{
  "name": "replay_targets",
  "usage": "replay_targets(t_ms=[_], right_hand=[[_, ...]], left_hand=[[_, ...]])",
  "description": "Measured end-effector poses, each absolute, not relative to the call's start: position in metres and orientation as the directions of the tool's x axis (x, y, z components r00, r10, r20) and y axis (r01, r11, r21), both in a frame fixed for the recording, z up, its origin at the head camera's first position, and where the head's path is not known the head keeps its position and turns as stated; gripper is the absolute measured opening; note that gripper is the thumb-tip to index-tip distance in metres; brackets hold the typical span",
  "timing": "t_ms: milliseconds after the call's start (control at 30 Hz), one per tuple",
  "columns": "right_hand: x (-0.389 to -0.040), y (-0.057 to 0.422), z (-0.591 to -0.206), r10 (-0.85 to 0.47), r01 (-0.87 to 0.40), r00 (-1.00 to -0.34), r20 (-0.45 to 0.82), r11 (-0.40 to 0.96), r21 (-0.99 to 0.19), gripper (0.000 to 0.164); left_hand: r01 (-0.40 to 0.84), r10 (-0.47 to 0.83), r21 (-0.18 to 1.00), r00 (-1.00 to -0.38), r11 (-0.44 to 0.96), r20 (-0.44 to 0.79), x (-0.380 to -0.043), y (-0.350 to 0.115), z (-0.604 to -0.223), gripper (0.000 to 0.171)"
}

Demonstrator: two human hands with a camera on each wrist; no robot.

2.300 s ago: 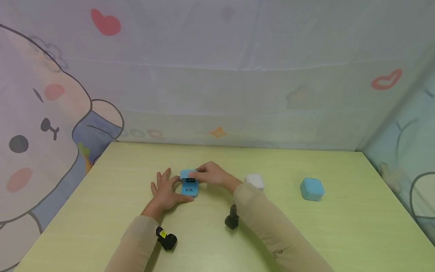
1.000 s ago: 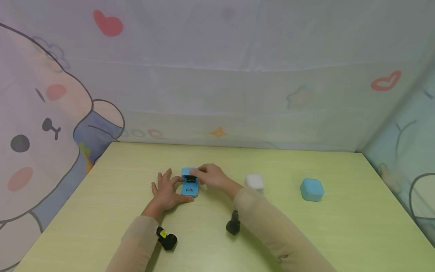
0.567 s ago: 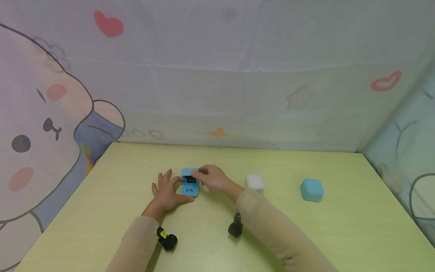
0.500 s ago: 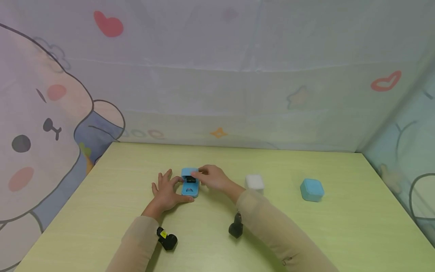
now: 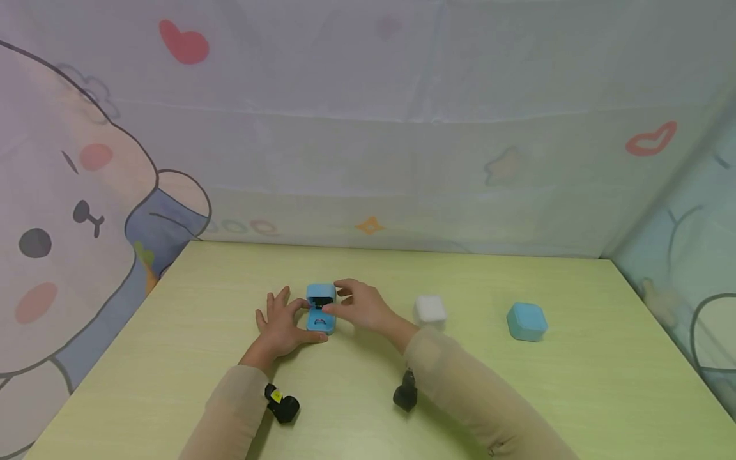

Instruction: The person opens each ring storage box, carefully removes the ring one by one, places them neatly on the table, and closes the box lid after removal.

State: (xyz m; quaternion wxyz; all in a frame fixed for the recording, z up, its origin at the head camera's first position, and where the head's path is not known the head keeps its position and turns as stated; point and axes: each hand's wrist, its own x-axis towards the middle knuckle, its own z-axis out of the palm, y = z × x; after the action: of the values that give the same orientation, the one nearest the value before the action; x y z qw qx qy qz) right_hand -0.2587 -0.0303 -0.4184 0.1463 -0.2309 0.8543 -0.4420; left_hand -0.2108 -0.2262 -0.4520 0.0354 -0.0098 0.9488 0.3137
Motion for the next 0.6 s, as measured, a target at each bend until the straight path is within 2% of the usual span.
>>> replay_targets(t_ms=[600], right_hand=[[-0.246,-0.025,-0.416,-0.546,-0.370,-0.836,0.061,0.478,-0.797,0.065]], left_hand=[[-0.043,0.006,0.590,-0.997,0.806,-0.081,-0.211,-0.227,-0.450,0.068]])
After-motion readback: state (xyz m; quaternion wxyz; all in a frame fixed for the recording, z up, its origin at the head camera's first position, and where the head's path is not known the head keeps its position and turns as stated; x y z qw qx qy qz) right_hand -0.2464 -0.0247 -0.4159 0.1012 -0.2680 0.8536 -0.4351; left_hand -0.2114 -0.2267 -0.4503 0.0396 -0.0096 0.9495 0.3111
